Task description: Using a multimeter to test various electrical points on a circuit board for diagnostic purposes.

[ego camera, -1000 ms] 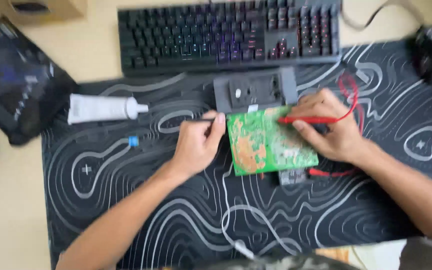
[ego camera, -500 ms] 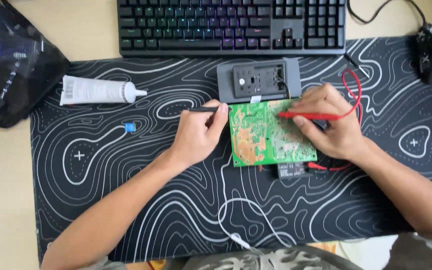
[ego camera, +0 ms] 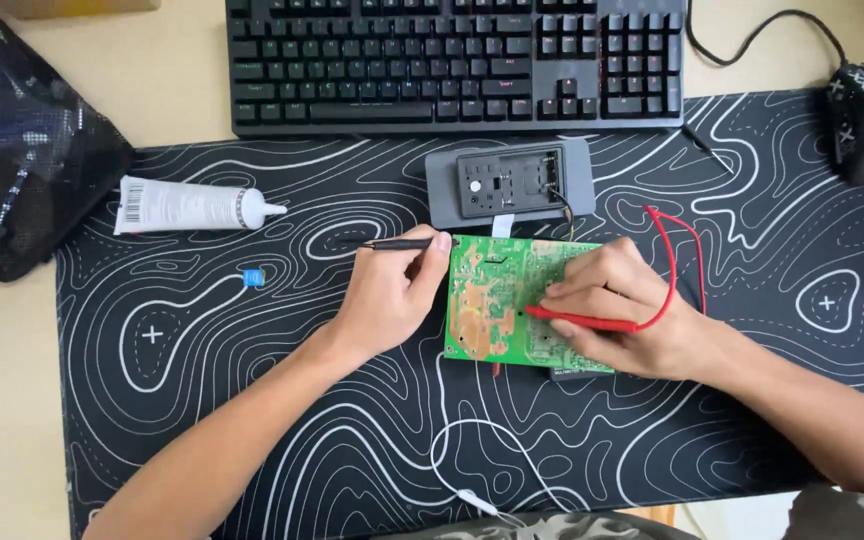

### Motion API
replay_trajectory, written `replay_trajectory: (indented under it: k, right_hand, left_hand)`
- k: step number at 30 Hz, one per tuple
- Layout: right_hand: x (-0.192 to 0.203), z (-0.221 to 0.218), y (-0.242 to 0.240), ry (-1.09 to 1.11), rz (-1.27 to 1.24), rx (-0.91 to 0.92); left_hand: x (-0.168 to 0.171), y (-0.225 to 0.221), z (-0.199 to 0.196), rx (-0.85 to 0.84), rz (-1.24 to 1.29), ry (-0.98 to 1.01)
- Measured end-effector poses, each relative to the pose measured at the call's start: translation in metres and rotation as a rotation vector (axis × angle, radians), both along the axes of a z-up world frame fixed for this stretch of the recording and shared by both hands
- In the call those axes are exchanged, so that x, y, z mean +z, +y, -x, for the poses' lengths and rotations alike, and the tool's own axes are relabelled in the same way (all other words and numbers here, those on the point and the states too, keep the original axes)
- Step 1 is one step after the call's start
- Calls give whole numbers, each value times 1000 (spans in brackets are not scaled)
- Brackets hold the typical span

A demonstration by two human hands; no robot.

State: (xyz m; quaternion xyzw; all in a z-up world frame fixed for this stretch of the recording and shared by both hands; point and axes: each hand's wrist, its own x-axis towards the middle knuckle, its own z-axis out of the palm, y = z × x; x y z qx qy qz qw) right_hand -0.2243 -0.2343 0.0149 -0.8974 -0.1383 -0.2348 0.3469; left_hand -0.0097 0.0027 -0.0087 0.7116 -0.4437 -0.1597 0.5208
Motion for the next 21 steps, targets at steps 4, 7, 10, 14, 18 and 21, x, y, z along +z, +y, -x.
replay_trajectory:
  k: [4, 7, 10, 14, 18, 21]
  right_hand:
    - [2, -2, -11, -18, 32, -6]
    - [-2, -1, -20, 42, 27, -65]
    - [-2, -3, -21, 37, 31, -99]
    - [4, -10, -22, 49, 40, -109]
    - [5, -8, -16, 35, 35, -56]
    - [7, -6, -5, 18, 44, -32]
  left_hand:
    - [-2, 1, -2, 6, 4, -14]
    - [-1, 3, -3, -11, -4, 9]
    - [2, 1, -4, -17, -12, -24]
    - [8, -1, 0, -17, -16, -11]
    - [-1, -1, -2, -19, 1, 4]
    - [4, -2, -6, -34, 41, 60]
